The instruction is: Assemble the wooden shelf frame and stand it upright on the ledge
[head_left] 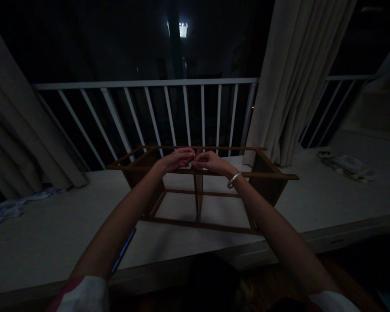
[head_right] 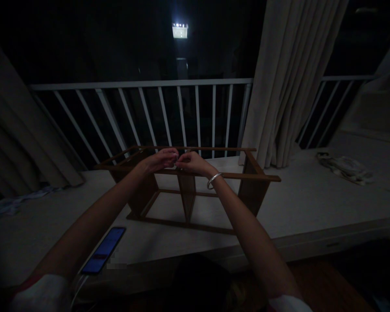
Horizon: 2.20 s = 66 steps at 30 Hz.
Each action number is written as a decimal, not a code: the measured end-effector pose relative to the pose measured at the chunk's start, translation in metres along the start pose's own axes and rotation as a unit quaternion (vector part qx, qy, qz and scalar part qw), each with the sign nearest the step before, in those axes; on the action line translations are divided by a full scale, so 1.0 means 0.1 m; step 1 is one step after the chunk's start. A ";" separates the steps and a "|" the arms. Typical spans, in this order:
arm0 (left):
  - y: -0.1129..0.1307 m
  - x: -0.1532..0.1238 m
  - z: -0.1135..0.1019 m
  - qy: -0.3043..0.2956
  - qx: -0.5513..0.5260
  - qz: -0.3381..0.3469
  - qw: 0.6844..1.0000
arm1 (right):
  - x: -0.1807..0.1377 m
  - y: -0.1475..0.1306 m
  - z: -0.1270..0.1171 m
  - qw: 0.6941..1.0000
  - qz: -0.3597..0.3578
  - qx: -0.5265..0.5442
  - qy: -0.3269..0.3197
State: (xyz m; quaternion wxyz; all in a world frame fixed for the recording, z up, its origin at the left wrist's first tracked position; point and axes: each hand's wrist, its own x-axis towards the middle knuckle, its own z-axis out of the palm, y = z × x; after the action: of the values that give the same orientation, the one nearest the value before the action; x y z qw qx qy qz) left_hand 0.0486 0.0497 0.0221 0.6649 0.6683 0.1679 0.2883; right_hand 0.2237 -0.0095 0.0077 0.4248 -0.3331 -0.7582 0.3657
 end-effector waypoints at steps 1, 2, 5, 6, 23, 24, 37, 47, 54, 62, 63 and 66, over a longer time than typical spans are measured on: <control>0.00 0.00 0.00 -0.001 -0.003 0.001 1.000 | 0.00 0.00 0.00 1.000 -0.001 0.001 0.001; 0.00 0.00 -0.01 -0.001 -0.005 0.001 1.000 | 0.01 0.01 0.00 1.000 0.000 0.000 0.001; 0.00 0.01 -0.02 0.007 -0.011 -0.006 1.000 | 0.01 0.02 0.00 1.000 0.009 -0.009 0.006; 0.00 0.01 -0.02 0.011 -0.014 -0.010 1.000 | 0.01 0.02 0.00 1.000 0.011 -0.012 0.007; 0.00 0.00 0.00 0.032 -0.029 -0.002 0.999 | 0.00 -0.02 0.01 1.000 0.010 -0.002 0.002; 0.00 0.00 0.00 0.028 -0.028 -0.001 0.999 | 0.00 -0.03 0.01 1.000 0.007 -0.002 0.006; 0.03 -0.02 0.02 0.020 -0.029 -0.016 0.999 | 0.00 -0.01 0.00 0.999 -0.016 -0.023 0.032; 0.03 0.00 0.03 0.019 -0.029 -0.021 0.999 | 0.02 0.03 0.00 0.999 -0.011 -0.017 0.037; 0.03 -0.01 0.04 0.022 -0.020 -0.018 0.999 | 0.03 0.02 0.00 0.999 -0.003 -0.014 0.032; 0.02 -0.01 0.05 0.020 -0.002 -0.003 1.000 | 0.02 0.02 0.00 0.999 0.002 0.002 0.038; 0.02 -0.02 0.05 0.023 -0.003 -0.004 1.000 | 0.02 0.02 0.00 0.999 0.003 0.000 0.040; 0.03 -0.03 0.06 0.023 -0.009 -0.010 1.000 | 0.03 0.03 0.00 0.999 0.005 -0.006 0.046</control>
State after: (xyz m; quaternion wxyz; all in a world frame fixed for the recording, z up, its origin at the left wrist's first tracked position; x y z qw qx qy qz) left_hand 0.0496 0.0433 0.0253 0.6700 0.6535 0.1874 0.2981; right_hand 0.2230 -0.0057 0.0061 0.4555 -0.3558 -0.7383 0.3476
